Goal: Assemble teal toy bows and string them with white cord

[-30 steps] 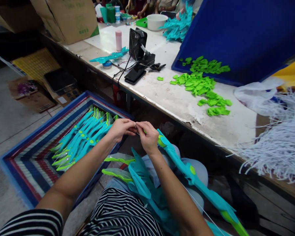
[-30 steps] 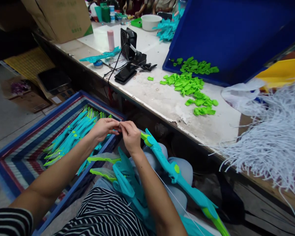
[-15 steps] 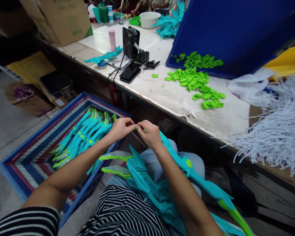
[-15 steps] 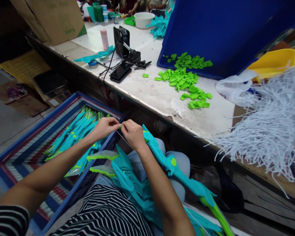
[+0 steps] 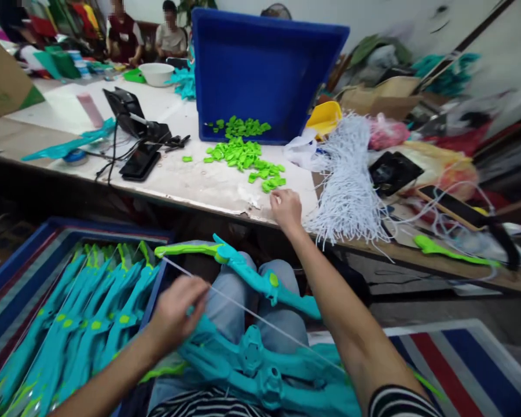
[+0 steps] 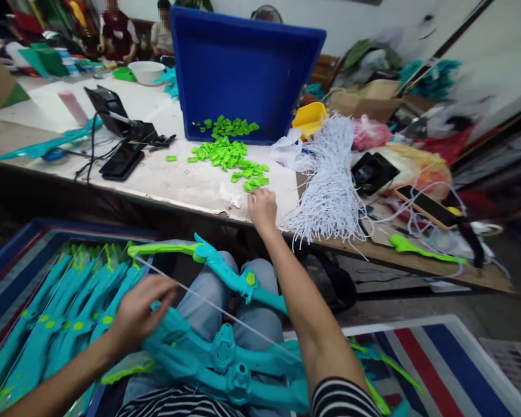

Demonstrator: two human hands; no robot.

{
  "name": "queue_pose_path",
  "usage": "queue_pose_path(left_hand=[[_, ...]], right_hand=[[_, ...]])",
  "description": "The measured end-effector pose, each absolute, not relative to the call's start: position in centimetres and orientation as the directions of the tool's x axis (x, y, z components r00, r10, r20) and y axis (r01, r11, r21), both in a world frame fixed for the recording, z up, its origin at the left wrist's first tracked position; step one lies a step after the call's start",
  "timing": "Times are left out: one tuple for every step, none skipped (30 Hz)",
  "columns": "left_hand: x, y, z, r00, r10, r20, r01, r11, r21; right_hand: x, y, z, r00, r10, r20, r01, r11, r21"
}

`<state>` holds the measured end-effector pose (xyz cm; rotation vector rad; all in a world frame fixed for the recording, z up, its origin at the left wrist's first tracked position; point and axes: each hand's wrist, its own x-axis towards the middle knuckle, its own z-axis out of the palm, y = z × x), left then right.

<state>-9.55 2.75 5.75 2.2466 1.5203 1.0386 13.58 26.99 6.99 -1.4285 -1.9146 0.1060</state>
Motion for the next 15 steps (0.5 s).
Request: queue_pose_path(left_hand=[[-8.1, 2.6, 5.0, 0.410, 0.841, 0.354, 0.650, -0.542, 0.534], [-6.7, 2.6, 4.3, 0.578, 0.769, 0.272, 0.586, -0.623, 0.517], [-5.3, 2.8, 3.5, 0.690, 0.696, 0.199, 0.545, -0.680, 0.491], [-4.1, 3.0, 2.8, 0.751, 0.642, 0.156, 0.525, -0.723, 0.448], [-3.1, 3.2, 2.2, 0.779, 0.610, 0.146, 0.520, -0.759, 0.392], [-2.3, 3.3, 1.7, 0.793, 0.585, 0.169, 0.514, -0.792, 0.330], [-1.8, 3.2, 1.2, 0.801, 0.557, 0.220, 0.499, -0.824, 0.268], [-1.5, 3.0, 0.7, 0.811, 0.513, 0.283, 0.471, -0.858, 0.205], [-1.5, 2.6, 0.2, 0.815, 0.469, 0.341, 0.448, -0.882, 0.145], [-1.8, 2.4, -0.4, 0.810, 0.435, 0.392, 0.438, -0.895, 0.087], [-2.3, 2.5, -1.1, 0.812, 0.414, 0.411, 0.441, -0.897, 0.033], [-2.8, 2.9, -2.0, 0.795, 0.441, 0.416, 0.485, -0.875, 0.000], [-3.3, 3.8, -3.0, 0.783, 0.476, 0.401, 0.524, -0.852, -0.012], [-3.5, 5.0, -4.1, 0.785, 0.501, 0.365, 0.541, -0.841, -0.009], [-3.5, 6.2, -5.1, 0.794, 0.521, 0.312, 0.547, -0.837, 0.007]], right_hand=[[14.6, 28.7, 7.2, -0.097, 0.869, 0.485, 0.820, 0.346, -0.456], [15.1, 30.1, 7.4, -0.105, 0.876, 0.470, 0.829, 0.339, -0.446], [15.1, 31.3, 7.4, -0.129, 0.883, 0.451, 0.830, 0.345, -0.438], [14.7, 32.1, 7.4, -0.151, 0.896, 0.418, 0.832, 0.343, -0.436], [14.1, 32.6, 7.4, -0.160, 0.914, 0.372, 0.837, 0.326, -0.440], [13.5, 32.9, 7.3, -0.154, 0.936, 0.316, 0.847, 0.290, -0.446], [12.9, 32.8, 7.3, -0.133, 0.957, 0.258, 0.859, 0.241, -0.452], [12.5, 32.6, 7.4, -0.101, 0.973, 0.206, 0.869, 0.187, -0.458], [12.2, 32.3, 7.5, -0.062, 0.983, 0.174, 0.875, 0.137, -0.464], [12.1, 31.9, 7.7, -0.028, 0.987, 0.160, 0.878, 0.101, -0.467], [12.1, 31.6, 7.9, -0.001, 0.990, 0.144, 0.880, 0.069, -0.469], [12.3, 31.4, 8.1, 0.019, 0.991, 0.134, 0.881, 0.046, -0.471], [12.5, 31.4, 8.3, 0.032, 0.991, 0.132, 0.881, 0.034, -0.472], [12.9, 31.5, 8.5, 0.042, 0.989, 0.140, 0.881, 0.030, -0.472], [13.3, 31.6, 8.7, 0.057, 0.987, 0.153, 0.883, 0.022, -0.469]])
